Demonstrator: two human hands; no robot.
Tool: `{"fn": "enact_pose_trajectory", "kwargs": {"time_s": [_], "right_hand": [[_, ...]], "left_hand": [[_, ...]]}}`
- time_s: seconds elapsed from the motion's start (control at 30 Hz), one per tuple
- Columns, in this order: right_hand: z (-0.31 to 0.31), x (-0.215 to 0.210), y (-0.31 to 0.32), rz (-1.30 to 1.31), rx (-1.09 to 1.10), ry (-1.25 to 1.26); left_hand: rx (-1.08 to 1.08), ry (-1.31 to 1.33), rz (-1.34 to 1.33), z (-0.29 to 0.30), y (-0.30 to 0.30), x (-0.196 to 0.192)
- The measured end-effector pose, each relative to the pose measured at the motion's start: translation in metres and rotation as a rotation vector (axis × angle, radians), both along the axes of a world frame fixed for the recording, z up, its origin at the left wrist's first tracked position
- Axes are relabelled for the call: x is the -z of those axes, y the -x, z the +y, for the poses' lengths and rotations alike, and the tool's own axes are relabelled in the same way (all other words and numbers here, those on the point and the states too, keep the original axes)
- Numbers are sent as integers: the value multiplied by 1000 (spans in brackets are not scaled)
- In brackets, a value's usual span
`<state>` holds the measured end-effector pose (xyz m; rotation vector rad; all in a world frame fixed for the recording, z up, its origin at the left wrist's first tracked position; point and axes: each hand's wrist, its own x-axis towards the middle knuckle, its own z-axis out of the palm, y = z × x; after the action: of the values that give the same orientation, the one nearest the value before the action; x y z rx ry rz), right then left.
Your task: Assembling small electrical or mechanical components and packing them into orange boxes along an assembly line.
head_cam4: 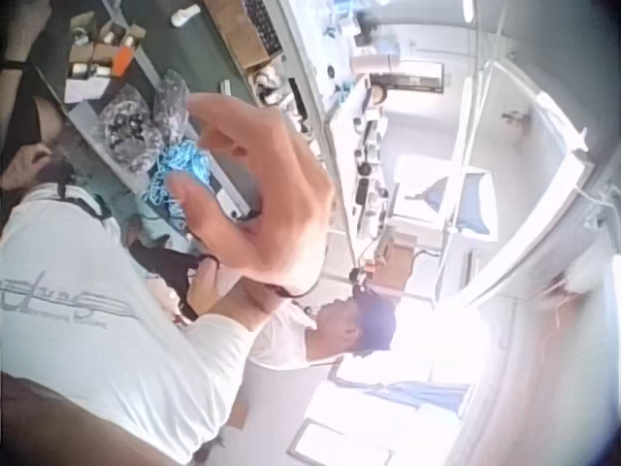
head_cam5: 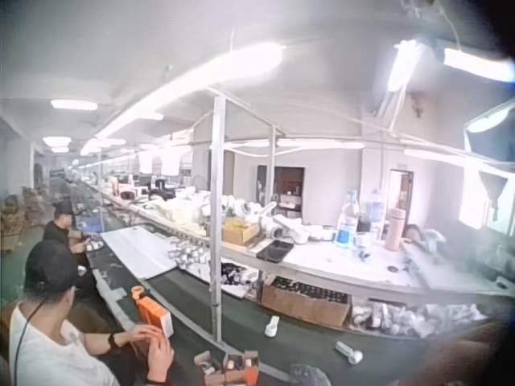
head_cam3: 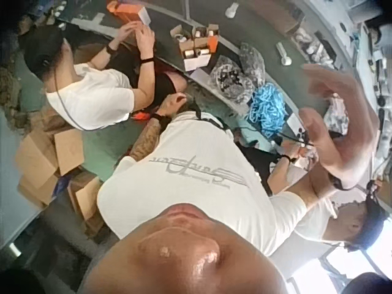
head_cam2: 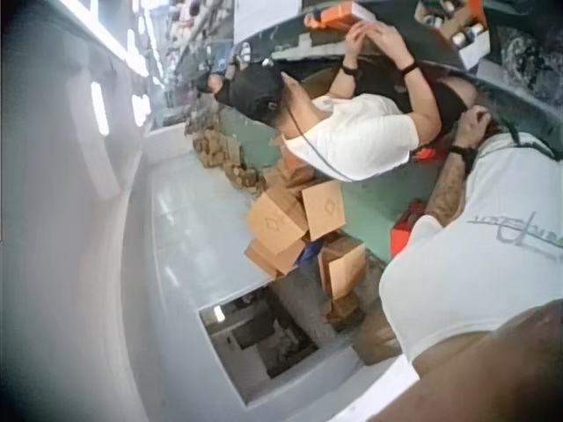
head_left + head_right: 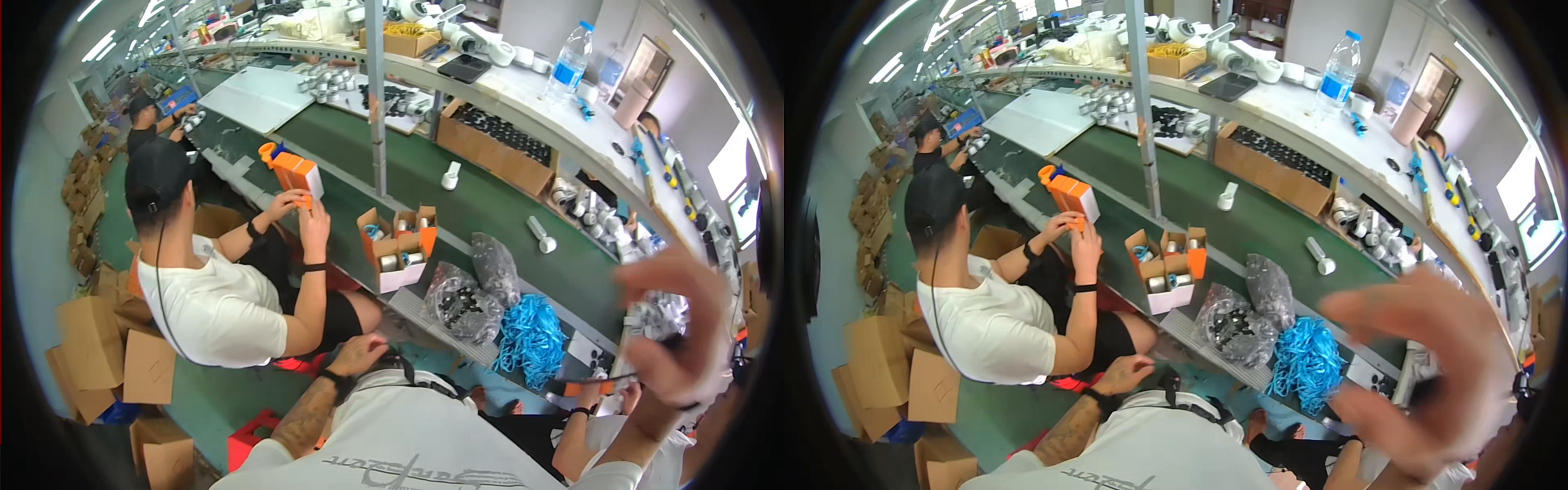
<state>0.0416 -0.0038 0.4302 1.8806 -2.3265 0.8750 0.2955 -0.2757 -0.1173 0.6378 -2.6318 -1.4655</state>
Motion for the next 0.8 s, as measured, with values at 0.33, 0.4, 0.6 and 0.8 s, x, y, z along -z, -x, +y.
{"fn": "enact_pose_trajectory", "kwargs": {"time_s": [0.33, 0.4, 0.6, 0.8], "right_hand": [[175, 336, -35, -389, 187, -1004], [223, 377, -103, -110, -436, -1068], [163, 213, -99, -31, 348, -788], [134, 54, -77, 28, 1105, -369]], "left_hand": [[175, -210, -521, 49, -195, 77], [225, -210, -536, 50, -197, 100], [414, -156, -615, -7, -187, 125], [472, -45, -555, -52, -54, 51]]}}
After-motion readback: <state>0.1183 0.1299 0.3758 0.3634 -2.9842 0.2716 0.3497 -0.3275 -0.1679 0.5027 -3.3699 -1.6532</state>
